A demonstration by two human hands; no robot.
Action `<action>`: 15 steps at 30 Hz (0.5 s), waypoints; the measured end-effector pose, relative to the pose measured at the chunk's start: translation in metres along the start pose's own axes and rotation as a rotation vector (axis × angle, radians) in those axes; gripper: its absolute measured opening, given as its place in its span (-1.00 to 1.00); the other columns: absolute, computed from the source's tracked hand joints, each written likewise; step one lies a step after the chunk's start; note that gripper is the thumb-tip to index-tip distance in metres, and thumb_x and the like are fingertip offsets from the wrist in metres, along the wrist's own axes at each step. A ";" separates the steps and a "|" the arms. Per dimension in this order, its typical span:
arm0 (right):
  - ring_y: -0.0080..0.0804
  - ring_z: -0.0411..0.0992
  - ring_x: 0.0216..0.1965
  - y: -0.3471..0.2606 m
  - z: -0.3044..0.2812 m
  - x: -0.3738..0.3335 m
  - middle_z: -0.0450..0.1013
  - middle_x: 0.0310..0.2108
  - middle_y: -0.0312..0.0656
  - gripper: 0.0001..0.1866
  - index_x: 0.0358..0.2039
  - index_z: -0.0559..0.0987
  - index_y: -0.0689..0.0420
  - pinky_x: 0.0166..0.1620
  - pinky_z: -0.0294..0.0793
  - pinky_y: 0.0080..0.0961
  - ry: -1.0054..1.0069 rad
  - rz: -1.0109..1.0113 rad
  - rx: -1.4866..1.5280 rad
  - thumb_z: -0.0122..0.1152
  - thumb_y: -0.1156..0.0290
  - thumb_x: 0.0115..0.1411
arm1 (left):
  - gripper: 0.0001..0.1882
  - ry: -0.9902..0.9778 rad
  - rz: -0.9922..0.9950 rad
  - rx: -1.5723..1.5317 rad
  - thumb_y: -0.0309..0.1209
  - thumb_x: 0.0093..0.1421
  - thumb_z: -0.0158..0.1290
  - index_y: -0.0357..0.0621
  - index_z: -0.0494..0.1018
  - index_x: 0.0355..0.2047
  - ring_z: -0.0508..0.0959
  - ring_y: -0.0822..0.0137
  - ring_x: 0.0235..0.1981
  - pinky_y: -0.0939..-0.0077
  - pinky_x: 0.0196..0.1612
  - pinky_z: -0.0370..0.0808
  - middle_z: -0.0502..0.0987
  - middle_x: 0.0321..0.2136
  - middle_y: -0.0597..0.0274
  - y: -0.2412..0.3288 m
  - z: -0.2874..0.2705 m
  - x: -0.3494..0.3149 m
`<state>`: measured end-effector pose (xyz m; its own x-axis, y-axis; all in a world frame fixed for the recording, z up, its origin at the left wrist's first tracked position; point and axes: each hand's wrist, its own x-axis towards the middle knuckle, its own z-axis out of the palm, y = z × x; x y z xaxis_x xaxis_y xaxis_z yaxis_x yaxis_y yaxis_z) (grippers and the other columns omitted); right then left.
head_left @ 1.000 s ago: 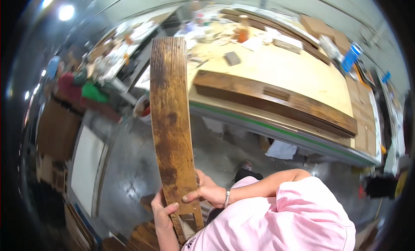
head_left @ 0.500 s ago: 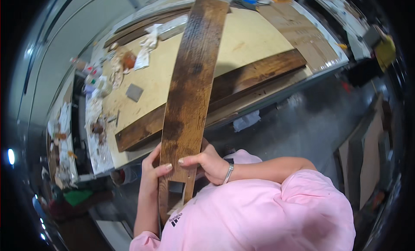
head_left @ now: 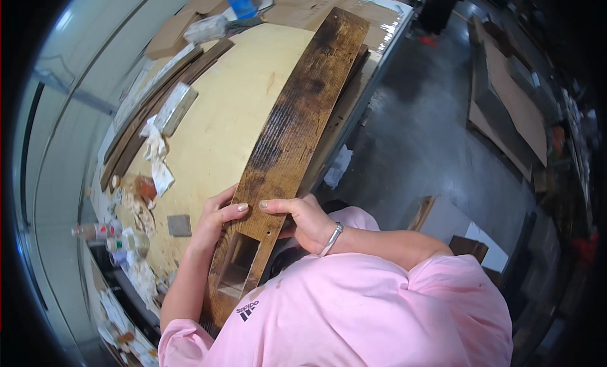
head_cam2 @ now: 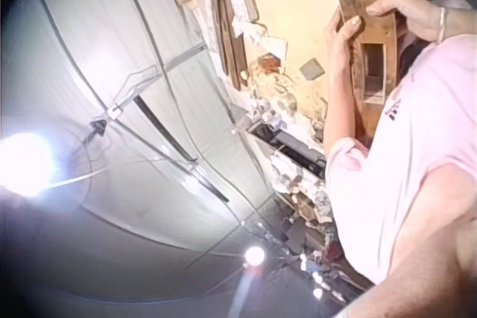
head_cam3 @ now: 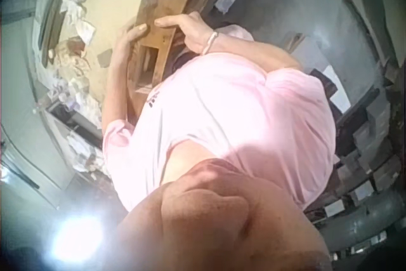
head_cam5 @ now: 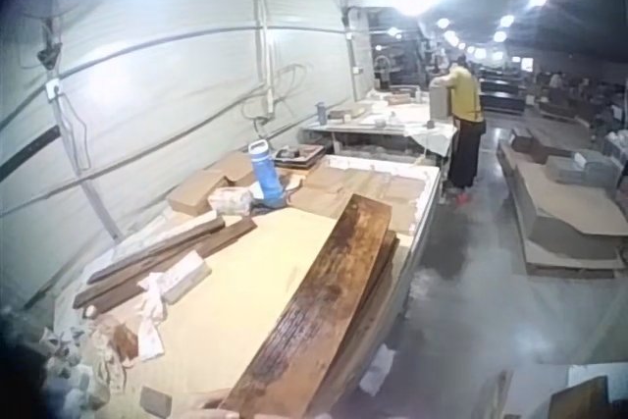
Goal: The person sands wooden planks with a sanding block, applies liquid from a bottle onto a cloth, and wipes the wooden planks with the cloth. The person transports the wooden planks onto a table by hand.
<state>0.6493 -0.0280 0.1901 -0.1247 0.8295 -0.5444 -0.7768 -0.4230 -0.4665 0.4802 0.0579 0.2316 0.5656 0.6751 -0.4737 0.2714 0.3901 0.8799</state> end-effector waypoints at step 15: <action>-0.11 0.46 -0.15 -0.028 0.004 0.056 0.47 -0.21 0.00 -0.51 -0.19 0.50 0.35 -0.21 0.38 0.00 0.234 -0.021 -0.049 0.37 0.28 -0.08 | -0.48 -0.136 -0.048 0.043 -0.24 0.05 0.10 -0.43 0.44 -0.08 0.50 0.31 -0.17 0.48 -0.02 0.37 0.53 -0.20 0.07 0.008 -0.035 0.081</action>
<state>0.6619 0.0321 0.1754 0.0416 0.7336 -0.6783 -0.7463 -0.4285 -0.5093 0.5017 0.1378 0.1991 0.6507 0.5640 -0.5083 0.3321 0.3907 0.8586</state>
